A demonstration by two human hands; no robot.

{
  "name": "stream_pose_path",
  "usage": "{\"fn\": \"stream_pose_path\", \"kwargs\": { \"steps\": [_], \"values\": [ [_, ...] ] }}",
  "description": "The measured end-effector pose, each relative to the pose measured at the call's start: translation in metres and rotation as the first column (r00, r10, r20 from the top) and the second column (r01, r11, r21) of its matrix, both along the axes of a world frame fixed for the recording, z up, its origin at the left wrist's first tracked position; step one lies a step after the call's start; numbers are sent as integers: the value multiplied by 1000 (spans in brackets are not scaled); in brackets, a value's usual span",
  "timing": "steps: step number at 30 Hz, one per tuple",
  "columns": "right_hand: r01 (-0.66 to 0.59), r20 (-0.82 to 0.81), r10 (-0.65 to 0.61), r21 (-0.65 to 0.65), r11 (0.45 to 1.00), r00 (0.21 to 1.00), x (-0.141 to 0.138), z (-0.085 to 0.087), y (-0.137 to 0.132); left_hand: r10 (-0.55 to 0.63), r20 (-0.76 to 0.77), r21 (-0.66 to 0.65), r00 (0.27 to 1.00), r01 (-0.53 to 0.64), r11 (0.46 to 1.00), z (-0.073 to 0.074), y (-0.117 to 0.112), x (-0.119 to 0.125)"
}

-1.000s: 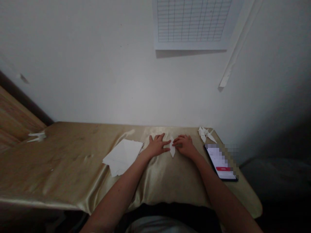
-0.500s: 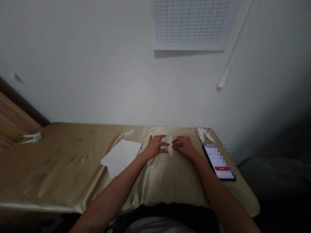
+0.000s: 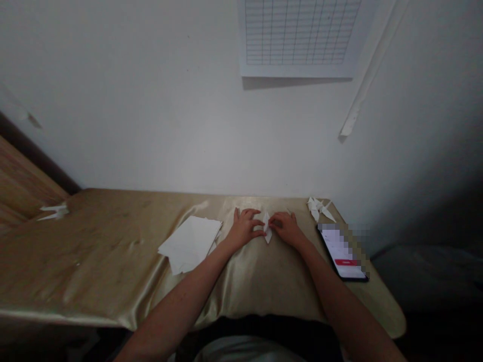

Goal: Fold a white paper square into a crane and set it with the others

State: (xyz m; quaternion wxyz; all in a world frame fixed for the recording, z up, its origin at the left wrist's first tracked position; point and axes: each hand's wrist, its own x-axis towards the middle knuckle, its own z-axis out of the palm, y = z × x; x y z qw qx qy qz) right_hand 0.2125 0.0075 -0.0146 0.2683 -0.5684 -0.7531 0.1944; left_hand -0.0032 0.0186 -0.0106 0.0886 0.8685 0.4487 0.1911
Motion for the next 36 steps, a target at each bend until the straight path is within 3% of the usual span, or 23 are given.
{"fn": "stream_pose_path", "kwargs": {
  "steps": [12,23,30,36],
  "values": [
    [-114,110,103,105,988,989,10,2,1,26,67,14,997,-27,1000,-7,3,8],
    [-4,60,0,63,998,998,2,-7,7,57,78,8,995,-58,998,-4,6,10],
    [118,243,-136,84,989,961,-7,-10,5,205,127,-76,971,-196,978,-3,4,21],
    [139,334,-172,118,983,927,-14,-9,1,292,124,-127,948,-277,952,-2,3,27]
  ]
}}
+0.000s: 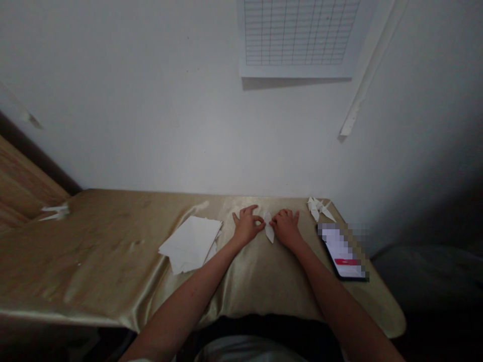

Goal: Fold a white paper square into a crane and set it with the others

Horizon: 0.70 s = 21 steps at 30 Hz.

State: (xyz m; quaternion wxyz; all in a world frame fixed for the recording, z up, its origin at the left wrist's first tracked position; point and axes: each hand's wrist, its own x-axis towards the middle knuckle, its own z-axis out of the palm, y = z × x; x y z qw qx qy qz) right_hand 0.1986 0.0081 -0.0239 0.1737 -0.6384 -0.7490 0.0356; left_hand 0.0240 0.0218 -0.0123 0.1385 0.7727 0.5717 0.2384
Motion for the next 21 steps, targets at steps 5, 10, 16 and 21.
{"fn": "stream_pose_path", "kwargs": {
  "steps": [5,10,16,21],
  "values": [
    [17,20,-19,75,997,1000,1,4,-2,8,2,-6,1000,-8,1000,-2,1,1],
    [14,-6,-14,88,996,1000,3,7,-2,27,27,16,999,-27,1000,-5,2,0],
    [43,-30,-42,48,998,999,0,9,0,52,38,13,998,-52,999,-6,4,0],
    [59,-21,-59,13,998,998,-2,14,0,58,36,9,998,-58,998,-5,3,2]
  ]
}}
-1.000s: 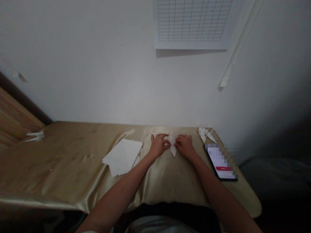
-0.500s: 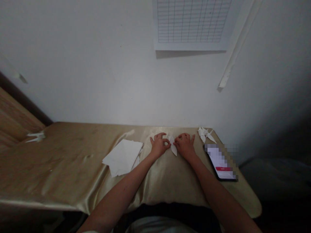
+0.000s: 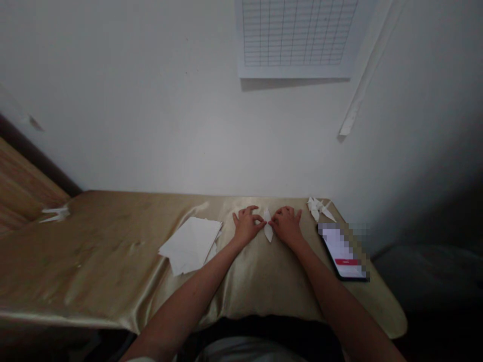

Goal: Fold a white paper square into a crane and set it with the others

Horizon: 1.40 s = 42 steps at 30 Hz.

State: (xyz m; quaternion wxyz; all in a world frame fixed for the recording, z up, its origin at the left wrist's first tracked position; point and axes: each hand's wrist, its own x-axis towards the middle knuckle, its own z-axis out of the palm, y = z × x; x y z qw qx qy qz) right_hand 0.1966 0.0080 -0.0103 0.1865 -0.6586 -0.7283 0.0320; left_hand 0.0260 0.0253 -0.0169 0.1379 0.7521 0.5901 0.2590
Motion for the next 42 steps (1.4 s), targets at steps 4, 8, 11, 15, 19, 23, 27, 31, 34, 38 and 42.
{"fn": "stream_pose_path", "kwargs": {
  "steps": [4,8,11,15,19,23,27,31,34,38,42],
  "values": [
    [-7,5,8,-27,1000,1000,-1,4,1,7,-26,-31,1000,-7,1000,3,-1,1],
    [8,-10,-9,-73,997,1000,-1,6,2,5,-54,-19,999,-6,1000,3,-1,2],
    [20,-21,-23,-108,994,1000,-1,6,4,11,-57,-3,998,-11,1000,3,-1,2],
    [32,-30,-37,-156,987,999,-1,6,8,2,-61,7,998,-1,1000,5,-3,1],
    [40,-44,-48,-173,984,998,-1,5,10,-16,-83,-1,996,16,1000,6,-5,1],
    [59,-81,-72,-150,987,994,-1,4,8,-19,-104,2,994,19,1000,2,-4,2],
    [56,-111,-70,-123,991,991,0,3,6,-30,-113,5,993,31,1000,-1,-2,2],
    [79,-137,-90,-86,993,986,-1,3,3,-36,-118,8,992,38,999,-2,-1,1],
    [80,-164,-89,-64,995,982,-2,2,1,-49,-130,2,990,50,999,-1,-2,1],
    [105,-204,-122,-92,990,971,-2,1,1,-73,-133,-21,988,71,997,0,-2,1],
    [121,-221,-149,-137,983,964,1,1,3,-97,-123,-77,988,88,993,2,2,-2]
  ]
}}
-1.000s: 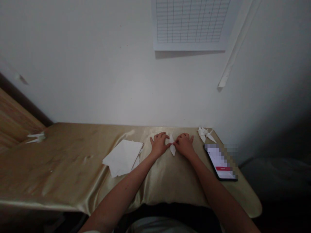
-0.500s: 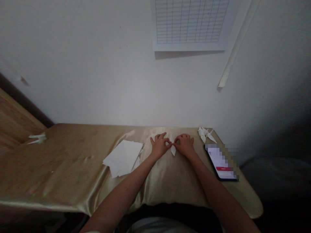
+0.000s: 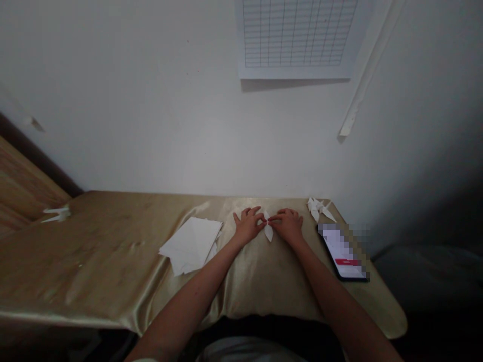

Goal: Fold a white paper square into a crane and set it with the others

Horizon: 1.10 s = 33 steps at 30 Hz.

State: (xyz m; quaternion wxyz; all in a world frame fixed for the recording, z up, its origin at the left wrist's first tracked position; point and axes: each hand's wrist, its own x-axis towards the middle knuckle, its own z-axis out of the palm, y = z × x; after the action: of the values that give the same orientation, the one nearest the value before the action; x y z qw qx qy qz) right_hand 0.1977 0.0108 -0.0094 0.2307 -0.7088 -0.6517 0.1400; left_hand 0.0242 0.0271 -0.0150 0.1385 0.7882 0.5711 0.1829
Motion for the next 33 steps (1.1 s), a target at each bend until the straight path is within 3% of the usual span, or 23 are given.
{"fn": "stream_pose_path", "kwargs": {
  "steps": [15,22,33],
  "values": [
    [-24,159,53,-182,983,986,1,3,4,15,-100,-16,995,-17,1000,3,0,-4],
    [-20,169,54,-196,980,984,-2,1,5,27,-162,23,986,-23,999,3,-3,-4],
    [-37,179,72,-192,981,981,0,-2,5,-6,-173,-88,985,-10,996,2,10,-11]
  ]
}}
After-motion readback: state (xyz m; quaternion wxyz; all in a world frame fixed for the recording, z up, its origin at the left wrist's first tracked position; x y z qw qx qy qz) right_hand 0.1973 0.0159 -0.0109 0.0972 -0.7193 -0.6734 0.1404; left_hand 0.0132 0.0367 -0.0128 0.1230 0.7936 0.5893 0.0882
